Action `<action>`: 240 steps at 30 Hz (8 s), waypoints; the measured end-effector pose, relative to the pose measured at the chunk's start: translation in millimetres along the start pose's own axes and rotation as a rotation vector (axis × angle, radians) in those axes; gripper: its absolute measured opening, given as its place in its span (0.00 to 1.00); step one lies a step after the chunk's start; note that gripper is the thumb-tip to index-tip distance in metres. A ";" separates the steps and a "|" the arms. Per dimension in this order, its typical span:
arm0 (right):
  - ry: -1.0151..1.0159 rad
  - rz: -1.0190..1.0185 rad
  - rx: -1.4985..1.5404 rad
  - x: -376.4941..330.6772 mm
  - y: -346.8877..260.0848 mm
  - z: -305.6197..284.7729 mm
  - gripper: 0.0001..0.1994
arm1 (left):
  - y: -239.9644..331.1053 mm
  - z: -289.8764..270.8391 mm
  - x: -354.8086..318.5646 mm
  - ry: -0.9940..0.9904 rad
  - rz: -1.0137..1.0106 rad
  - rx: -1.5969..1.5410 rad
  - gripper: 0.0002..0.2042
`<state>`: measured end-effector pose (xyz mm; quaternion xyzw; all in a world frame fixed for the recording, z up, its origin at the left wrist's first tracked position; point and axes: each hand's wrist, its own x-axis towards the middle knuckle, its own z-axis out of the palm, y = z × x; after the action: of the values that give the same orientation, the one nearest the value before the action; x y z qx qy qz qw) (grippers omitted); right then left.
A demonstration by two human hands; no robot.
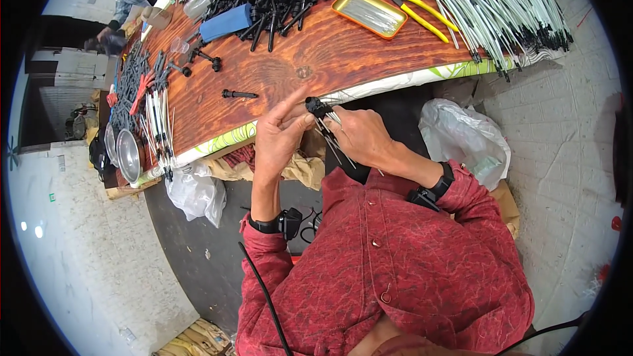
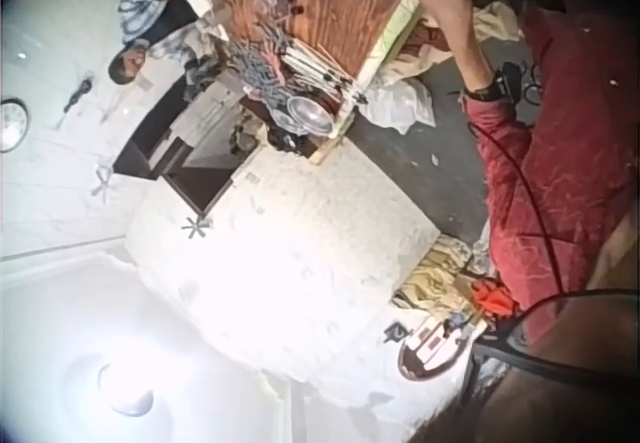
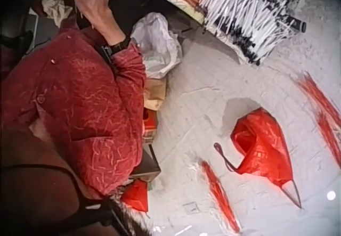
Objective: The person gathers white plastic rods and inserts them into a black plastic hub by hand. They then use yellow-handled shears to trim the ends of the rods while holding the assembly.
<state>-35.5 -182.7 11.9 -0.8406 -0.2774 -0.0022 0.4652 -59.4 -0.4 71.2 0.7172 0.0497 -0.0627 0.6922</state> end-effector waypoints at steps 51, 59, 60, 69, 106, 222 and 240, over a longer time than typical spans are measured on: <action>0.041 -0.168 0.043 1.5 -8.8 -8.8 0.08 | 6.6 -14.0 4.4 0.025 0.110 0.135 0.17; 0.027 -0.179 0.046 -10.1 -6.1 -4.2 0.08 | -6.0 -13.8 -1.2 0.012 0.068 0.058 0.18; 0.032 -0.183 0.032 -9.4 -5.2 -3.9 0.08 | -7.2 -14.1 -0.2 0.019 0.068 0.052 0.18; 0.017 -0.108 0.035 -5.7 2.1 -0.1 0.10 | -0.2 -11.8 8.1 0.000 0.104 0.171 0.17; 0.134 -0.029 -0.025 -2.0 -9.8 6.5 0.12 | -9.9 10.4 5.8 -0.050 0.151 -0.087 0.20; -0.134 -0.058 -0.153 7.5 -17.4 -7.2 0.11 | -20.8 16.5 2.7 -0.126 0.304 0.214 0.19; -0.088 0.056 0.380 -1.4 -12.5 5.7 0.16 | -39.6 -9.8 7.2 -0.137 0.292 -0.128 0.18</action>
<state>-44.0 -173.7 18.1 -0.7445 -0.2694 0.0998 0.6027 -58.4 10.8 31.4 0.6654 -0.0985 -0.0070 0.7399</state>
